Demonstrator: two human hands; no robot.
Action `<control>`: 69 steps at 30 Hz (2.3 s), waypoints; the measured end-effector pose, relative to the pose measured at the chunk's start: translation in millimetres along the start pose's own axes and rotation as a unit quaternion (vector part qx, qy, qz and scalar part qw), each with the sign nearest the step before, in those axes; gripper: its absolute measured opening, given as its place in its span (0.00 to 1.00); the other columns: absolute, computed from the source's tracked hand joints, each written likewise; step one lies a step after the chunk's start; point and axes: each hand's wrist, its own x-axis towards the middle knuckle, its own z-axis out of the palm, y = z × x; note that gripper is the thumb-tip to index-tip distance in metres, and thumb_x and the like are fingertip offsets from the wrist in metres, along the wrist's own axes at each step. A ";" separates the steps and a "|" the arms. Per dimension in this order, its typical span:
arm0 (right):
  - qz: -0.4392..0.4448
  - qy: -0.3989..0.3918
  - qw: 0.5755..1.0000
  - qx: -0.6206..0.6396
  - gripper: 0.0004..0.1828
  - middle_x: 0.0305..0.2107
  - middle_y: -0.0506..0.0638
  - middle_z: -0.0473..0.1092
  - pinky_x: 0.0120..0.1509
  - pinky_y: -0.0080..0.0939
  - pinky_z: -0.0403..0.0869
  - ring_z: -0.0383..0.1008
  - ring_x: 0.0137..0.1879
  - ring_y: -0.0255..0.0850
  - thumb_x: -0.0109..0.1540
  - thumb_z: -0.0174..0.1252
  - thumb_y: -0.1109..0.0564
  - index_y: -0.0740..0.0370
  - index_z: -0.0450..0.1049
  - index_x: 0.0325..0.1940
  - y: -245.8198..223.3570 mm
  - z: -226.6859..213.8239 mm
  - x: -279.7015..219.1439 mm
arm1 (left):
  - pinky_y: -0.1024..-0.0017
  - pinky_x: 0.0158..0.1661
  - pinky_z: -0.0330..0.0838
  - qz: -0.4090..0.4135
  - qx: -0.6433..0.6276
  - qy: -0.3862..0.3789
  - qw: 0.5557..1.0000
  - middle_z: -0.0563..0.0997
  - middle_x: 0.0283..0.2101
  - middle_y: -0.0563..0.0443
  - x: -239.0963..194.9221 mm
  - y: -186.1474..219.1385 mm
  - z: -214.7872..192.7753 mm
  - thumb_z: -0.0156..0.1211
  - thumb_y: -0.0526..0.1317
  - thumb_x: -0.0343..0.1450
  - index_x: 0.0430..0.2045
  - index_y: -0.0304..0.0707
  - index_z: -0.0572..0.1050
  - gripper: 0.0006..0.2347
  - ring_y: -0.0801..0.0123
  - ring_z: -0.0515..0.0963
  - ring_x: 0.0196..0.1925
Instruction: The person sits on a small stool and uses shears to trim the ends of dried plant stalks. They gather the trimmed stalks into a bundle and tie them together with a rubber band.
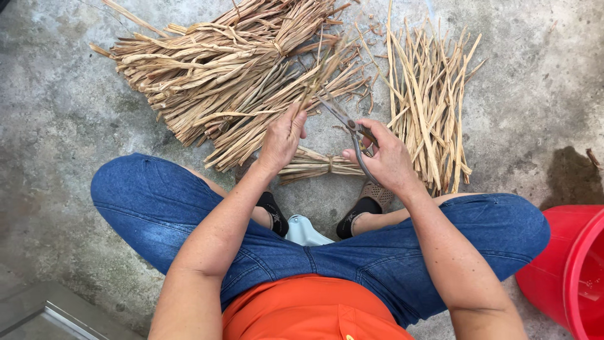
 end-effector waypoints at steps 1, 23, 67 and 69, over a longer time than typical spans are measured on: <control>0.031 -0.005 0.999 0.004 0.38 0.35 0.51 0.74 0.42 0.40 0.73 0.73 0.37 0.37 0.53 0.74 0.43 0.57 0.71 0.63 2.1 1.7 1.2 | 0.71 0.23 0.71 0.023 0.008 0.013 1.000 0.77 0.21 0.57 -2.6 0.8 1.0 0.42 0.51 0.80 0.60 0.50 0.71 0.17 0.75 0.78 0.22; 0.047 -0.010 0.998 0.044 0.29 0.24 0.46 0.71 0.36 0.37 0.70 0.71 0.32 0.32 0.57 0.72 0.45 0.58 0.73 0.57 26.6 31.4 8.0 | 0.61 0.34 0.77 0.047 0.093 -0.021 0.994 0.81 0.26 0.49 -4.1 1.5 8.2 0.47 0.51 0.79 0.60 0.49 0.71 0.17 0.61 0.84 0.31; 0.041 0.187 0.974 0.119 0.27 0.34 0.45 0.71 0.43 0.31 0.72 0.72 0.39 0.31 0.61 0.73 0.49 0.58 0.71 0.58 60.3 -23.3 11.9 | 0.72 0.29 0.72 0.030 0.002 -0.081 0.996 0.77 0.21 0.54 1.0 2.0 -23.4 0.51 0.44 0.79 0.52 0.46 0.79 0.12 0.76 0.77 0.24; 0.031 0.223 0.955 0.191 0.26 0.40 0.45 0.73 0.52 0.32 0.77 0.75 0.45 0.32 0.65 0.70 0.47 0.57 0.69 0.61 73.3 -41.6 15.4 | 0.72 0.30 0.73 0.052 0.007 -0.072 0.996 0.77 0.21 0.53 0.0 0.8 -26.3 0.52 0.43 0.79 0.52 0.46 0.79 0.12 0.75 0.78 0.24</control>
